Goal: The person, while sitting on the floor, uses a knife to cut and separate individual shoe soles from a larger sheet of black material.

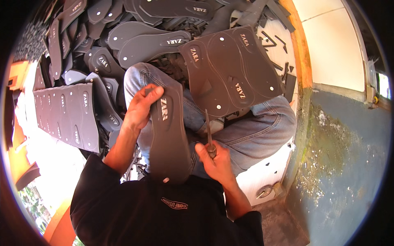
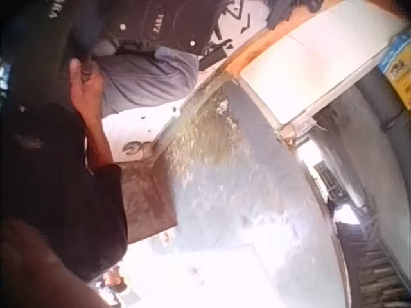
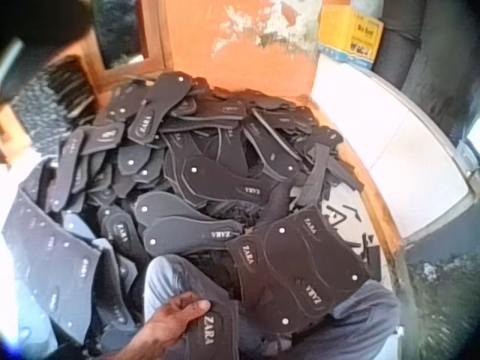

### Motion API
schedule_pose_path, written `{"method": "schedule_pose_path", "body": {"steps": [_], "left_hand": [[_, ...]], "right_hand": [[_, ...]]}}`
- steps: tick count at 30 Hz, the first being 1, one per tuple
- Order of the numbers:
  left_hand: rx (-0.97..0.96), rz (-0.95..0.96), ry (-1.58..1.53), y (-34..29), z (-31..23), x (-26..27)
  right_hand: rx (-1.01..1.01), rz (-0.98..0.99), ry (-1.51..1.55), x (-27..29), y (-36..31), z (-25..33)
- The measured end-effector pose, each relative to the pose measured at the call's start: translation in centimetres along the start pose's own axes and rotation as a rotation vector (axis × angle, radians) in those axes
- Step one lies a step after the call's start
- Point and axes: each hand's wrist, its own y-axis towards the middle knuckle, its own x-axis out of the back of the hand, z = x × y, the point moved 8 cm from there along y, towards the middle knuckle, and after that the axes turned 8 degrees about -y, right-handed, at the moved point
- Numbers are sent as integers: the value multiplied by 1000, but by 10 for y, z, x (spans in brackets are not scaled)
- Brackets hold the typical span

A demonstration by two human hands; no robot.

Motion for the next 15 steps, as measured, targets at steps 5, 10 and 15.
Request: {"method": "schedule_pose_path", "body": {"steps": [5, 10, 15], "left_hand": [[137, 122, 25, -23, 21, -33], [138, 110, 15, -24, 21, -36], [143, 110, 93, -27, 19, -36]], "right_hand": [[84, -161, -477, 23, 11, 10], [62, -136, -452, 18, 8, 0], [73, -92, -511, 17, 9, 0]]}}
